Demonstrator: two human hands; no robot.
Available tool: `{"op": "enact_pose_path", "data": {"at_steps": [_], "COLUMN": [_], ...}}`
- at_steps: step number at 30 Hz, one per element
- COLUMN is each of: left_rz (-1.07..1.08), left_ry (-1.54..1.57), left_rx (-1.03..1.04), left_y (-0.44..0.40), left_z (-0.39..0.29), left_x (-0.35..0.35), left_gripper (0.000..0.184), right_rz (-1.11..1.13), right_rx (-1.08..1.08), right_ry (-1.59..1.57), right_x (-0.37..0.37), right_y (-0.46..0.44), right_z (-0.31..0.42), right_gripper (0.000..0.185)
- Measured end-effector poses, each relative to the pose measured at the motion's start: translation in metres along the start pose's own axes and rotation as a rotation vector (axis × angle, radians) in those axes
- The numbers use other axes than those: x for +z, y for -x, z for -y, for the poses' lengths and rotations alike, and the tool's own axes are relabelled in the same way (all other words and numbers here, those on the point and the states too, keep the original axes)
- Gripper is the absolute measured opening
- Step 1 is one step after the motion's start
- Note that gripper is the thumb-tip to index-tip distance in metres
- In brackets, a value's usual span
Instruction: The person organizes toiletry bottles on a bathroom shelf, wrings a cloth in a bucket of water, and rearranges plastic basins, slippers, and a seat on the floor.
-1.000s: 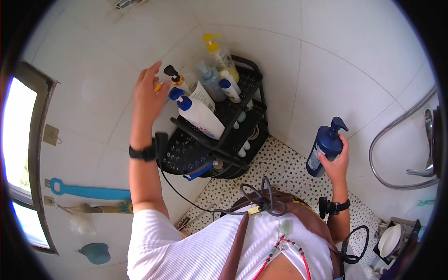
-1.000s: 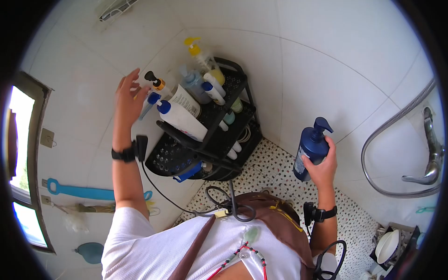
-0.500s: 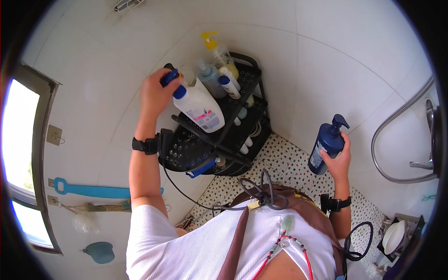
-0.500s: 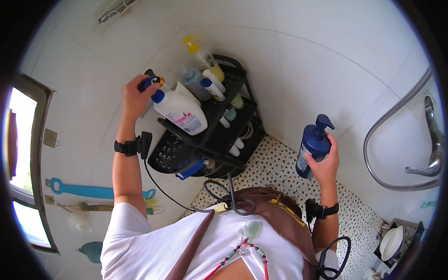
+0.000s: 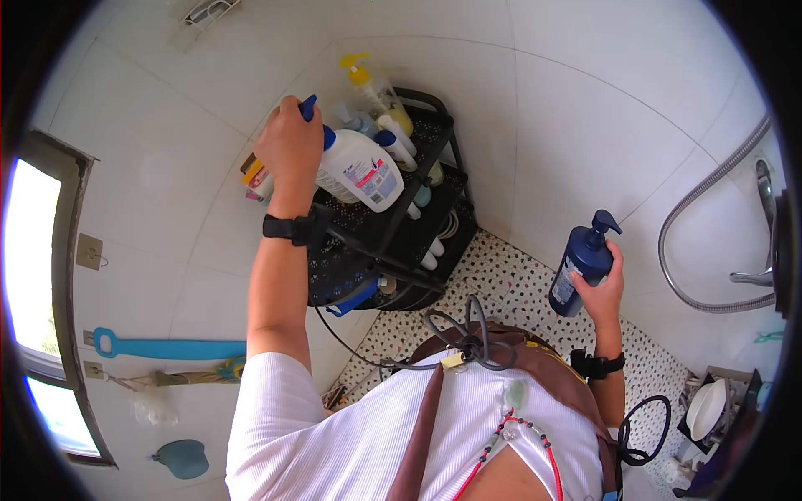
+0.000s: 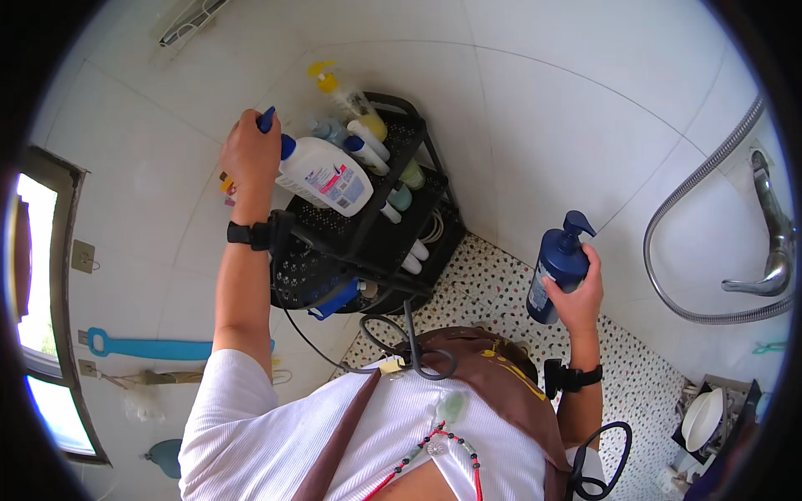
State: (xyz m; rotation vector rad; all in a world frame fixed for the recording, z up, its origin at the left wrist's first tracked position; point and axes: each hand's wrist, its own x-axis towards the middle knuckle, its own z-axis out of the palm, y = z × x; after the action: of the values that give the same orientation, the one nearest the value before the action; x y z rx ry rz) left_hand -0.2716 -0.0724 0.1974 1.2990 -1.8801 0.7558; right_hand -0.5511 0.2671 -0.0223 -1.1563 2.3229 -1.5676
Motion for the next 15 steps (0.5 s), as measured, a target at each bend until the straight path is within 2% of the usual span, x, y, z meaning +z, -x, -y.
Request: {"op": "enact_pose_path", "data": {"at_steps": [3,5,8,9,11,15], "left_rz": [-0.004,0.144,0.207,0.206,0.358,0.328], "left_ry": [-0.017,-0.125,-0.120,-0.115,-0.103,-0.042], "left_rx": [-0.011,-0.030,-0.009,-0.001,-0.031,0.028], "left_y": [0.003,0.012,0.025,0.023,0.021,0.023], "left_z": [-0.009,-0.015,-0.013,-0.015,-0.015,-0.005], "left_x": [0.003,0.009,0.011,0.006,-0.009,-0.010], "left_gripper": [0.024,0.032,0.042,0.042,0.044,0.041], "right_rz": [-0.003,0.000,-0.008,-0.007,-0.002,0.003], "right_rx": [0.009,0.018,0.022,0.022,0.027,0.032], "right_ry": [0.001,-0.007,-0.006,-0.004,-0.002,0.006], "right_x": [0.000,0.002,0.005,0.005,0.005,0.006], "right_y": [0.002,0.004,0.007,0.008,0.011,0.010], "right_z": [0.001,0.000,-0.003,-0.004,-0.006,-0.006], "right_gripper": [0.075,0.075,0.075,0.075,0.075,0.075]}}
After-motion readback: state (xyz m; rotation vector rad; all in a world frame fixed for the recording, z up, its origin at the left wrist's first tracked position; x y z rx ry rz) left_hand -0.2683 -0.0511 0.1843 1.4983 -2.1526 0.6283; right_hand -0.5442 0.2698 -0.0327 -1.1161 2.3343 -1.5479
